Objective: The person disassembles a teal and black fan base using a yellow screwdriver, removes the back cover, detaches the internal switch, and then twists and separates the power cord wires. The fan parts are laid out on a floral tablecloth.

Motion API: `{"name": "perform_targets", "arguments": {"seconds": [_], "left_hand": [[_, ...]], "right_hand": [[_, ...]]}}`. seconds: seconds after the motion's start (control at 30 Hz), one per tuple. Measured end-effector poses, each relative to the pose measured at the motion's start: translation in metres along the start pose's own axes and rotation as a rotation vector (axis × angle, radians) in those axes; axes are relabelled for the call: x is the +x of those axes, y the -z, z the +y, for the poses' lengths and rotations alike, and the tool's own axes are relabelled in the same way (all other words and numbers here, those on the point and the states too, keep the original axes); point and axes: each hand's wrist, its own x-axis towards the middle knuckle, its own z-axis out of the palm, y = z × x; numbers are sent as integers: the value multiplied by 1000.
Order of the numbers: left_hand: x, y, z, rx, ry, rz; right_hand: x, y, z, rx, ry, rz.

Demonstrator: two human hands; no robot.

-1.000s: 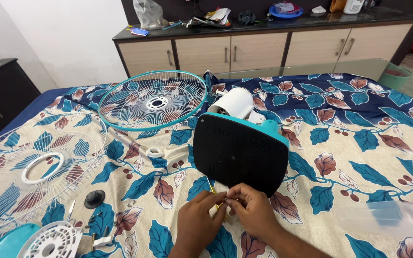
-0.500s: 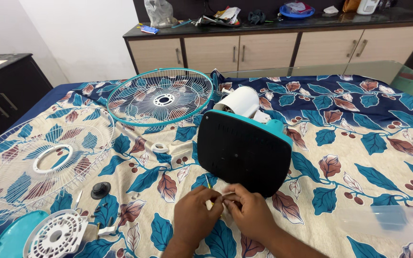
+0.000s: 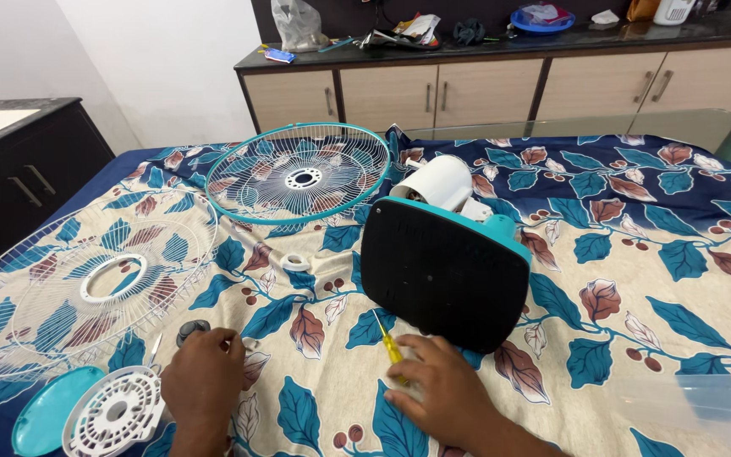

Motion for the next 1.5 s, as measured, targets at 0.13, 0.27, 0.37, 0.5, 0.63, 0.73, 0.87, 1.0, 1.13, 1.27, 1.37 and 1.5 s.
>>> {"name": "perform_targets", "arguments": {"seconds": [0.13, 0.27, 0.37, 0.5, 0.63, 0.73, 0.87, 1.0, 1.13, 1.27, 1.37, 1.5], "left_hand": [[-3, -13, -11, 51, -86, 9], [-5, -20, -15, -32, -77, 13], [-6, -20, -11, -112, -70, 66], [-1, -20, 10, -335, -143, 96], [1, -31, 55, -819, -7, -226], [-2, -48, 96, -1140, 75, -380], [-9, -68, 139, -1270, 191, -465], [-25, -81, 156, -1206, -17, -404], [-36, -85, 157, -970, -289, -330], [-35, -82, 156, -1130, -193, -409], [-34, -78, 157, -1215, -210, -446], [-36, -71, 153, -915, -312, -442]], "right_hand": [[2, 1, 1, 38, -121, 30], [1, -3, 5, 23, -172, 66], [0, -3, 7, 67, -86, 155], [1, 3, 4, 113, -116, 211], [-2, 18, -1, 231, -149, 398], [-6, 31, 7, 564, -273, 339], [-17, 45, 24, 864, -304, 241], [-26, 44, 33, 682, -392, 209], [-28, 34, 40, 561, -480, 256], [-31, 23, 49, 557, -459, 338], [-34, 18, 60, 579, -565, 367], [-35, 10, 71, 522, -589, 591]]}}
